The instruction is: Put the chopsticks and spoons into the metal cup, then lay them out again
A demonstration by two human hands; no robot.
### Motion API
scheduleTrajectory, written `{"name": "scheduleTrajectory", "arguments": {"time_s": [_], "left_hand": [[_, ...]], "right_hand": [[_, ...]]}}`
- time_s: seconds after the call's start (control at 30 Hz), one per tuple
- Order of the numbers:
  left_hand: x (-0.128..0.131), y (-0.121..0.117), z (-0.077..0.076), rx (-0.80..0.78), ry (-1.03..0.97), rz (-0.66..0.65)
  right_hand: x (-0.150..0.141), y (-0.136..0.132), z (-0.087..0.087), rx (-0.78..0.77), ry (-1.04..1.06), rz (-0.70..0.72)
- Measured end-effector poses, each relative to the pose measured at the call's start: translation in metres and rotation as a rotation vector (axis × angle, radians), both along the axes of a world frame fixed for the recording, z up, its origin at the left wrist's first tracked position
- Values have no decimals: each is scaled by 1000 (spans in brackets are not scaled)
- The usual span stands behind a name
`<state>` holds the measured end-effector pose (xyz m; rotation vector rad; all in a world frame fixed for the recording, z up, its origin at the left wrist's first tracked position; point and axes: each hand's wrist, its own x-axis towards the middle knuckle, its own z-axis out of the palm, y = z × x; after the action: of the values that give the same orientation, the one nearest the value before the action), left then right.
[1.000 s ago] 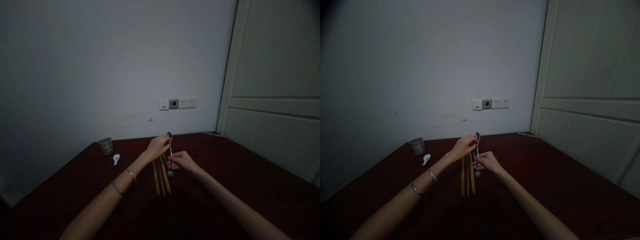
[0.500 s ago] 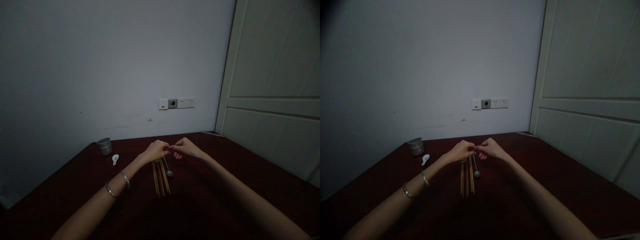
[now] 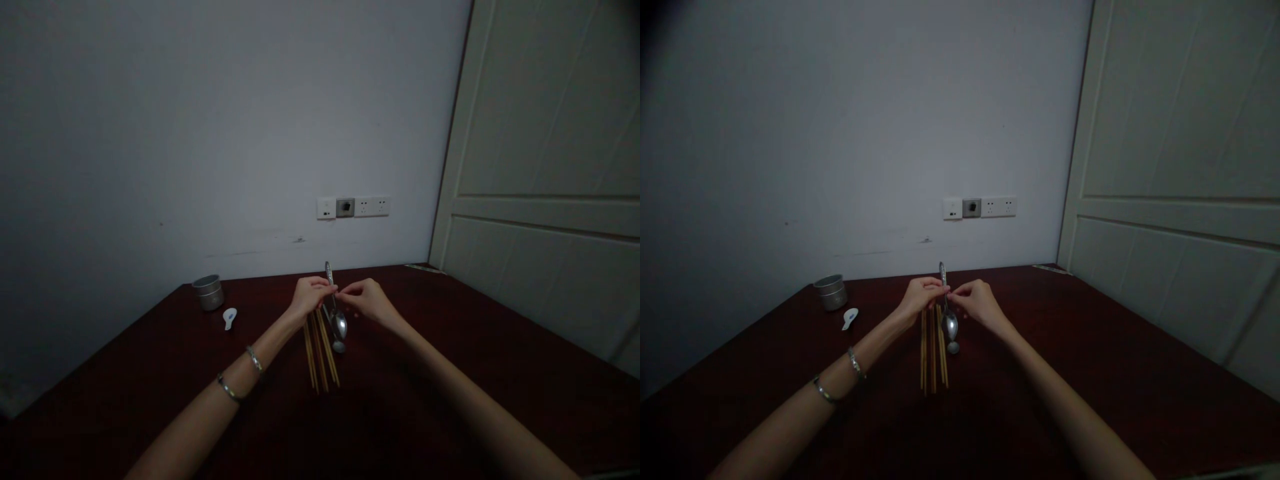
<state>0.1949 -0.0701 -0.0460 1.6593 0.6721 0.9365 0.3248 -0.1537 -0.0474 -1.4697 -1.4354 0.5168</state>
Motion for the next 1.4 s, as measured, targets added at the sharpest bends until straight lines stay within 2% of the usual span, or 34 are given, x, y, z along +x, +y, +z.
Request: {"name": "scheduleTrajectory", "arguments": {"time_s": [0.23,0.33,0.43,0.57,0.67,0.83,1.03,1.4], "left_hand": [[5,0,-12,-36,-106,31],[6,3,-20,-49,-122,36],[5,11,-27,-70,-98,48],[-1,30,-36,-104,-50,124],[-9,47,-43,-132,-41,184],[-18,70,-56,-214,-20,204],[-26,86,-64,-284,-7,233],[-31,92,-69,-332,8,210]], "right_hand": [[-12,11,-17,159,-162,-157],[-13,16,-20,163,-200,-188],[-9,23,-23,74,-187,-201],[7,39,-32,-126,-166,-214],[19,53,-44,-249,-242,-270],[25,70,-60,-420,-438,-346],[23,82,-68,-481,-518,-378],[16,89,-72,-518,-612,-360]]}}
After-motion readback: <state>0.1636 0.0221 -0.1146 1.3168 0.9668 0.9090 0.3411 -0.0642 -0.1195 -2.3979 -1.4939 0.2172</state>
